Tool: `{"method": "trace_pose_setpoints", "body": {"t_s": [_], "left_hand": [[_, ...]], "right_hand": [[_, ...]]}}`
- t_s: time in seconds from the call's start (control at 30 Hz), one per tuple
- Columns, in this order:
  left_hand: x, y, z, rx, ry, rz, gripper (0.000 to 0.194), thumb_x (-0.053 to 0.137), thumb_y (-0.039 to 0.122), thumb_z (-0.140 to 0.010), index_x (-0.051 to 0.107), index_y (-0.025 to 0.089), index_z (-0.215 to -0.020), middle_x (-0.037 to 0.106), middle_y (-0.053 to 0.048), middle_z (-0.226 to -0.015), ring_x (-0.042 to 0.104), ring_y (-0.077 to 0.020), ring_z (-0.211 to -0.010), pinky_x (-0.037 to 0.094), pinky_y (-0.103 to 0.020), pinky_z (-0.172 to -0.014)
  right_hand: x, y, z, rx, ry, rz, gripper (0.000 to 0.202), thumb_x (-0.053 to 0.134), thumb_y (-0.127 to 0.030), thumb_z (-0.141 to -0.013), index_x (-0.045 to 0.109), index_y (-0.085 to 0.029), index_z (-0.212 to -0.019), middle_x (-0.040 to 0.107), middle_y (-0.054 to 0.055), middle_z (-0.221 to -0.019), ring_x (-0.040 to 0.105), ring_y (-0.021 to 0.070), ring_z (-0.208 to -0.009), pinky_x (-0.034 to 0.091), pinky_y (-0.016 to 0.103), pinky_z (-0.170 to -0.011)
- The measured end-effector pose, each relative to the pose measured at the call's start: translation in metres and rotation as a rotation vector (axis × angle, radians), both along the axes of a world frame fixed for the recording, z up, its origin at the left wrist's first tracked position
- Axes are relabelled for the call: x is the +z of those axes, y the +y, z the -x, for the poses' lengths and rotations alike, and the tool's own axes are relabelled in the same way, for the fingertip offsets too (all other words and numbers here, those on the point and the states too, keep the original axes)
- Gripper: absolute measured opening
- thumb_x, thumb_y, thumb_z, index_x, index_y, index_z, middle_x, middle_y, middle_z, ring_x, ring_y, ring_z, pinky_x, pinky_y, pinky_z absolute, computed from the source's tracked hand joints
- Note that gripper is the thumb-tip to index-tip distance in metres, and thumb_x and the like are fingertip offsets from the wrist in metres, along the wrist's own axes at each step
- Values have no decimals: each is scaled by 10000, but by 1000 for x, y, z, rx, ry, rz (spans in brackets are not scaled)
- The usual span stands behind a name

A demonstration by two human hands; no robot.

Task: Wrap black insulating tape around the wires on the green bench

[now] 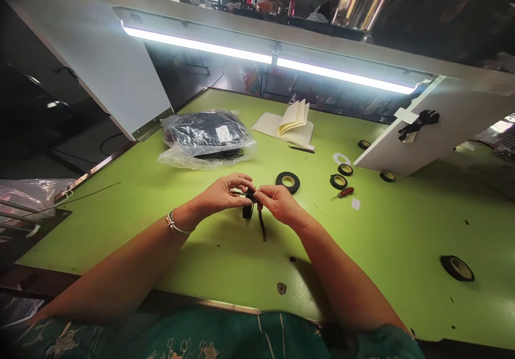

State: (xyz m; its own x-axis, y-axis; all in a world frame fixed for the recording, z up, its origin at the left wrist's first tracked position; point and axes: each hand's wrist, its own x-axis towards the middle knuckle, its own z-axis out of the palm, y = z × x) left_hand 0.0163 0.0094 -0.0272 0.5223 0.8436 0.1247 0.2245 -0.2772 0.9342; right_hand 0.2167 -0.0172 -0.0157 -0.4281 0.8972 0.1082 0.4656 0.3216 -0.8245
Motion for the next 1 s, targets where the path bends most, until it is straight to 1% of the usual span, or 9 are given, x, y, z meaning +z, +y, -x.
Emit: {"method": "trace_pose_setpoints", "body": {"t_s": [0.07,0.13,0.2,0.27,0.43,0.67,0.83,0.93,1.0], "left_hand": [[2,-1,0,10,44,-94,335,773,343,-637,706,161,-910,498,-159,-1381,538,-306,-1185,488,-385,-915],[2,-1,0,-2,44,-147,323,769,344,-651,694,163,-908,565,-154,-1309,545,-296,-1173,466,-399,-945],[-1,-2,-2,-24,-11,-125,299,746,331,-690,680,149,-918,684,-125,-1064,632,-249,-994,499,-378,-883],[-4,-2,-3,-38,-88,-44,291,729,328,-719,673,127,-922,705,-93,-876,660,-202,-813,536,-332,-758],[-7,-4,-4,-7,-199,142,375,741,391,-717,689,80,-919,717,-119,-793,657,-172,-624,549,-302,-592],[-8,-2,0,30,-160,149,407,720,450,-728,733,88,-913,732,-119,-762,680,-203,-664,548,-322,-640],[-9,-3,-4,104,-59,-21,299,634,395,-807,740,119,-852,738,-97,-824,669,-204,-765,523,-313,-721],[-3,-4,-5,81,-22,-106,245,583,342,-837,712,134,-825,714,-61,-792,640,-173,-738,504,-283,-702],[0,-3,-5,30,-39,-82,234,572,339,-842,688,135,-835,692,-54,-793,626,-162,-742,499,-274,-701]], "right_hand": [[1,-1,1,-5,9,-6,421,517,-463,-883,606,-162,-601,600,2,-589,490,106,-575,388,237,-601],[2,-2,2,-17,24,-19,403,529,-442,-878,614,-162,-601,604,1,-588,497,105,-578,390,236,-601],[3,-2,2,-38,33,-39,384,537,-421,-875,620,-163,-603,609,2,-589,504,106,-578,391,235,-597],[3,-3,3,-62,33,-64,364,540,-407,-873,626,-166,-614,613,2,-589,510,109,-574,394,237,-590],[-3,-4,7,-137,19,-160,289,548,-366,-872,653,-173,-684,640,10,-624,543,125,-596,411,248,-597],[-15,-7,11,-230,-92,-360,185,544,-254,-879,670,-193,-758,669,29,-701,558,153,-662,406,275,-646],[-21,-7,11,-234,-256,-583,217,493,-260,-916,636,-189,-770,655,59,-723,505,180,-689,376,319,-700],[-20,-7,10,-222,-314,-638,240,464,-283,-933,619,-189,-776,649,69,-738,497,192,-711,367,343,-747],[-17,-7,9,-219,-311,-643,242,462,-287,-933,611,-189,-769,642,67,-731,494,192,-709,365,343,-752]]}}
